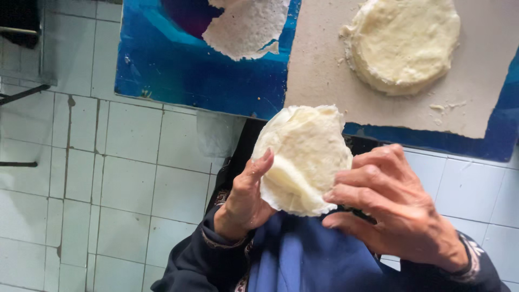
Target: The person stretches thin dough sheets by hand, pulling each sheet's edges to widen it, and places the stretched sheet onto a growing round stack on a board on the table, repeating the stretch-and-layer cycle.
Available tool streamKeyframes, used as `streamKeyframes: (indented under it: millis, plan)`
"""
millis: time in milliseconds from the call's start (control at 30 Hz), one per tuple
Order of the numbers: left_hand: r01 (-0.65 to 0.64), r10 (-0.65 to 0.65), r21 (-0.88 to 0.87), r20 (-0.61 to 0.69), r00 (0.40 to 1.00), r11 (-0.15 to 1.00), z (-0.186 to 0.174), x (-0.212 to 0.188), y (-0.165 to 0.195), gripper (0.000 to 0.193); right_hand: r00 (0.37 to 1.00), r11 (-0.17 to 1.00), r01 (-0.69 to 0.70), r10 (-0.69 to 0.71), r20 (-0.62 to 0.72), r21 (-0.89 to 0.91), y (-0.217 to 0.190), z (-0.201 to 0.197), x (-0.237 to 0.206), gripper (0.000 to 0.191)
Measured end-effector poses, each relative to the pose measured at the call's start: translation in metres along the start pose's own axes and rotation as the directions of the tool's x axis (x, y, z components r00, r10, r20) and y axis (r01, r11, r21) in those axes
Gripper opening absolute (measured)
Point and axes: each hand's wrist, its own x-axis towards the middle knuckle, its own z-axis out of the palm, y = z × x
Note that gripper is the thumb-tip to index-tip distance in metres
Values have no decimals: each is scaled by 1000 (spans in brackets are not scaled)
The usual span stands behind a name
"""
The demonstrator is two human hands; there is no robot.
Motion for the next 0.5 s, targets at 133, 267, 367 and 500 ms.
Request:
streamKeyframes:
  millis: [133, 267, 367, 500]
  plan:
    - [14, -15, 7, 103, 995, 1000, 14, -2, -13, 70, 1000, 990, 9, -11, -13, -138, -20, 5, -8, 38]
    - [-6, -26, 223, 143, 989, 975, 14, -4, -21, 72, 994, 994, -106, 104, -42, -34, -14, 7, -25, 27]
    - [-12, -23, 252, 134, 991, 968, 11, -1, -31, 69, 917, 916, -377, 390, -81, 140, -4, 10, -41, 17]
    - [66, -69, 157, 12, 998, 985, 3, 7, -44, 51, 937, 944, -326, 330, -113, 50, 4, 16, -51, 32]
